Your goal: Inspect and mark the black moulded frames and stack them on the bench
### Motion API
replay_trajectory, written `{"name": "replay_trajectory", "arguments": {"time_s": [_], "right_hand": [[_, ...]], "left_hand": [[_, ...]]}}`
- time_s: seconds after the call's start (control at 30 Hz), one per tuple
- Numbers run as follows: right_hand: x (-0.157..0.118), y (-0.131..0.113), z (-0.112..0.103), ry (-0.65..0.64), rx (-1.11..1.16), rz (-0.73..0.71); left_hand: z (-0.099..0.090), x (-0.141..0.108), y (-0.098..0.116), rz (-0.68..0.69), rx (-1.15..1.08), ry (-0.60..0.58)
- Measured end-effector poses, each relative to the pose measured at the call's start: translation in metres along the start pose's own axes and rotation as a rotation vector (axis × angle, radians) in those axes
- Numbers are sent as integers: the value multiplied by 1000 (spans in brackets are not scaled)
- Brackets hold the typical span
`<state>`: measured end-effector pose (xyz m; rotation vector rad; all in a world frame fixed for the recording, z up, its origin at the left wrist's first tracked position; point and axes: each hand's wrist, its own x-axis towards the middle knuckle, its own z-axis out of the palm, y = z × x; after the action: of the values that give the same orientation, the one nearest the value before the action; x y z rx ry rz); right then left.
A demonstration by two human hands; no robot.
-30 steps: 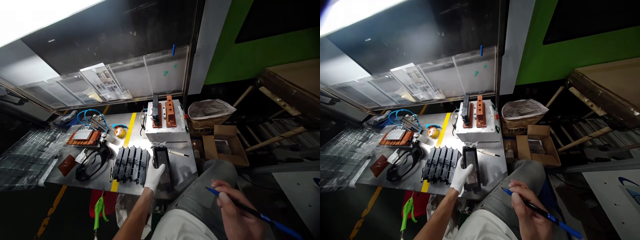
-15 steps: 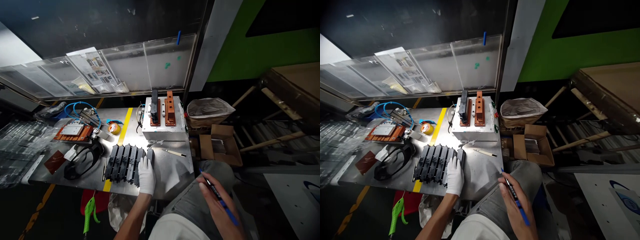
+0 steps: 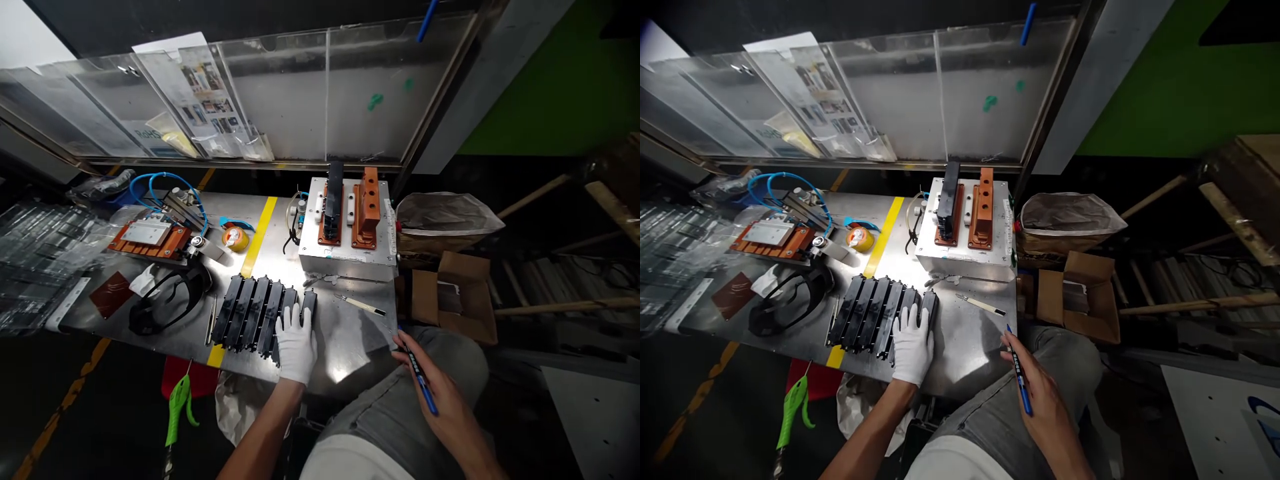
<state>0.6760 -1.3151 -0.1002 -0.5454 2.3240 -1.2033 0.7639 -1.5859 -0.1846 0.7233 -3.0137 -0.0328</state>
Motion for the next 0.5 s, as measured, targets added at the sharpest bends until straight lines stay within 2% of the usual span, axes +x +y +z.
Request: {"name": "replay_trajectory", "arguments": {"time_s": [0.1,0.2,0.37,0.5], "right_hand": [[17,4,1,22,-56,-2],[50,2,-5,102,-153,-43],[150,-20,-37,278,-443,-250],[227,-47,-64,267,-664,-248]], "left_hand": [[4,0,-6,22,24,40],[8,1,-10,12,67,95],[9,6,-12,23,131,180],[7,0,-19,69,121,231]]}}
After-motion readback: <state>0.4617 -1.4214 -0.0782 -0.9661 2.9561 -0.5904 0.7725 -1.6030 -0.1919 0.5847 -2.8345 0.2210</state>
